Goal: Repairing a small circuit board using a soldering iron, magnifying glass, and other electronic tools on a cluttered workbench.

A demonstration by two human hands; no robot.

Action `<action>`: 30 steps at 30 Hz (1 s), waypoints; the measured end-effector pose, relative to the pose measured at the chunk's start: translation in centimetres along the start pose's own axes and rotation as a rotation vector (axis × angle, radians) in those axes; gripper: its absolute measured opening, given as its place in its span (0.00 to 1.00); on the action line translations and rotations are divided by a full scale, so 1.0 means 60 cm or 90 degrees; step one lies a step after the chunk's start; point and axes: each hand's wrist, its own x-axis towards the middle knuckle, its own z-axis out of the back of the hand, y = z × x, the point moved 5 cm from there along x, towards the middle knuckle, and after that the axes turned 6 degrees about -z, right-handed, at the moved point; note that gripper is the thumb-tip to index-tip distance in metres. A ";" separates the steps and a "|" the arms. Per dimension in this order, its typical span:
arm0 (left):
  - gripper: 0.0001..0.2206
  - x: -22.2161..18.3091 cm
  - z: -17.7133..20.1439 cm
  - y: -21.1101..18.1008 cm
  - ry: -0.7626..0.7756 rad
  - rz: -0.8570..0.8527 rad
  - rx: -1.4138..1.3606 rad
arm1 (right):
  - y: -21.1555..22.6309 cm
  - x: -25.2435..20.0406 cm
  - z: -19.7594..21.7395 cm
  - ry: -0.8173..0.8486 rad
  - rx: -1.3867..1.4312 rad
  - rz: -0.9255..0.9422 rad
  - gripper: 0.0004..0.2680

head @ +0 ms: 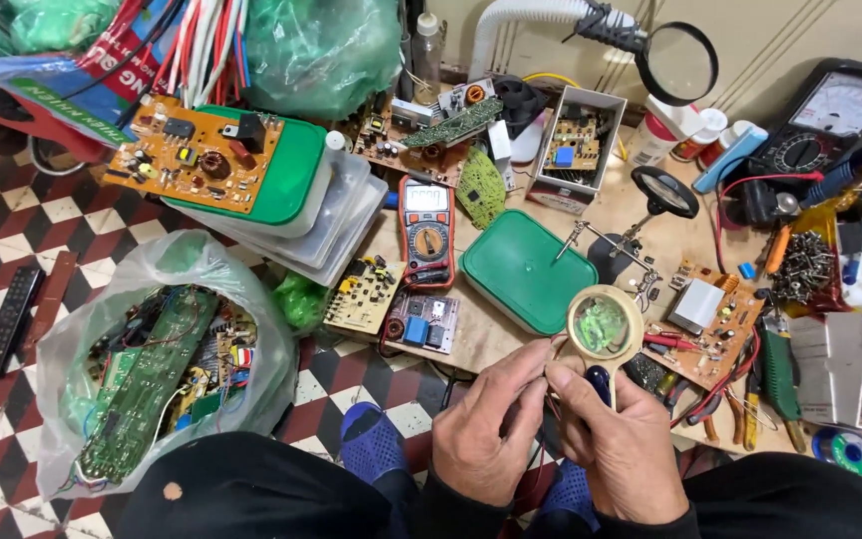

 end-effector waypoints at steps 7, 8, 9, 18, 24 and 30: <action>0.12 -0.002 -0.019 0.014 -0.016 0.066 -0.057 | 0.004 0.020 0.022 -0.013 0.007 0.030 0.04; 0.12 -0.002 -0.020 0.016 -0.016 0.068 -0.056 | 0.003 0.023 0.024 -0.012 0.006 0.029 0.04; 0.09 -0.002 -0.021 0.017 -0.020 0.064 -0.057 | 0.001 0.026 0.026 -0.004 0.009 0.020 0.04; 0.03 -0.039 -0.048 0.063 0.077 0.218 -0.049 | -0.005 0.031 0.032 -0.070 -0.029 -0.024 0.03; 0.05 -0.053 -0.052 0.086 0.136 0.433 -0.116 | -0.008 0.032 0.025 -0.074 -0.063 -0.027 0.05; 0.07 -0.060 -0.053 0.110 0.081 0.713 -0.295 | 0.014 0.010 0.014 -0.018 -0.050 0.014 0.12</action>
